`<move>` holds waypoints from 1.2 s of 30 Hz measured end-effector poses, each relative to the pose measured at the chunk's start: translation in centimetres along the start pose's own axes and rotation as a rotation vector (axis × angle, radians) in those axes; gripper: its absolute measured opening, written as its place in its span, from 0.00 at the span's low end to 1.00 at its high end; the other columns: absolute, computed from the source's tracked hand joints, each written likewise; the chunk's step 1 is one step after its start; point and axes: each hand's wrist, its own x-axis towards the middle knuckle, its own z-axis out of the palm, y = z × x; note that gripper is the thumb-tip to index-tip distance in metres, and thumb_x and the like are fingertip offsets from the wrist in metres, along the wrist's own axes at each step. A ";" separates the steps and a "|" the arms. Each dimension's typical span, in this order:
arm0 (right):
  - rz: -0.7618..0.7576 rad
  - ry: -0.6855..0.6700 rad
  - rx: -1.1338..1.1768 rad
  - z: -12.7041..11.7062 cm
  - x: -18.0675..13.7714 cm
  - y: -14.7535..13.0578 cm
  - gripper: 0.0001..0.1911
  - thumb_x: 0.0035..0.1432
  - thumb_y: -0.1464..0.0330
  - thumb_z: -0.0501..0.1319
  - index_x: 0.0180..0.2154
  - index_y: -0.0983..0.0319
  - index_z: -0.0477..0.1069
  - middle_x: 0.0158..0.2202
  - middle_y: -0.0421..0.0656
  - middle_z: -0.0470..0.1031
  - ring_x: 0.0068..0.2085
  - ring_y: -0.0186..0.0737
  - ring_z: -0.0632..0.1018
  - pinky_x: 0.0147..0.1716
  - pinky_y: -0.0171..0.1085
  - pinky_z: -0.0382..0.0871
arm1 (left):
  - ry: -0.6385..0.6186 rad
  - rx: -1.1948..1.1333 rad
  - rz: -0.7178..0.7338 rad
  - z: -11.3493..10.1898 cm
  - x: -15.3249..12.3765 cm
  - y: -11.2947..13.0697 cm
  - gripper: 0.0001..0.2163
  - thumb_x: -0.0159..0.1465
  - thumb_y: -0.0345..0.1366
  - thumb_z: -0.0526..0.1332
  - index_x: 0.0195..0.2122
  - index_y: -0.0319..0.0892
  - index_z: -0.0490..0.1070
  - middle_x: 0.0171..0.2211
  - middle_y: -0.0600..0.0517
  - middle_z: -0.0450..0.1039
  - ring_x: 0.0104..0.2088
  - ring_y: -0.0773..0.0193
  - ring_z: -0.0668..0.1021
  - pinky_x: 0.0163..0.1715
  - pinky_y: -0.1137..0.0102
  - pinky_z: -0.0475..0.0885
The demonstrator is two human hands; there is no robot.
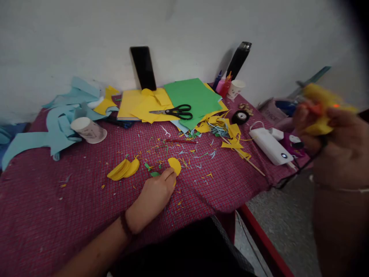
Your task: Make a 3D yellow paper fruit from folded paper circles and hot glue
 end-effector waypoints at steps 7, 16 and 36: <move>0.401 -0.874 0.286 5.7 -10.2 -2.2 0.15 0.57 0.62 0.57 0.37 0.64 0.77 0.23 0.43 0.71 0.17 0.27 0.62 0.14 0.31 0.53 | -0.067 0.053 -0.034 -2.4 0.6 1.0 0.11 0.69 0.31 0.49 0.43 0.38 0.70 0.41 0.46 0.74 0.33 0.64 0.79 0.35 0.69 0.74; 0.318 -1.122 0.252 8.5 -11.5 -1.5 0.12 0.56 0.61 0.61 0.35 0.63 0.74 0.24 0.39 0.72 0.20 0.28 0.66 0.17 0.30 0.57 | -0.094 0.222 0.022 -2.4 1.5 2.3 0.08 0.63 0.23 0.53 0.37 0.35 0.71 0.36 0.44 0.73 0.30 0.55 0.78 0.27 0.63 0.75; -0.046 -1.441 -0.280 11.7 -11.6 -1.1 0.12 0.61 0.58 0.58 0.34 0.59 0.62 0.30 0.39 0.66 0.28 0.35 0.68 0.25 0.34 0.62 | 0.108 0.150 0.026 1.2 -0.9 1.4 0.18 0.63 0.39 0.58 0.53 0.41 0.71 0.57 0.49 0.70 0.27 0.62 0.78 0.20 0.65 0.76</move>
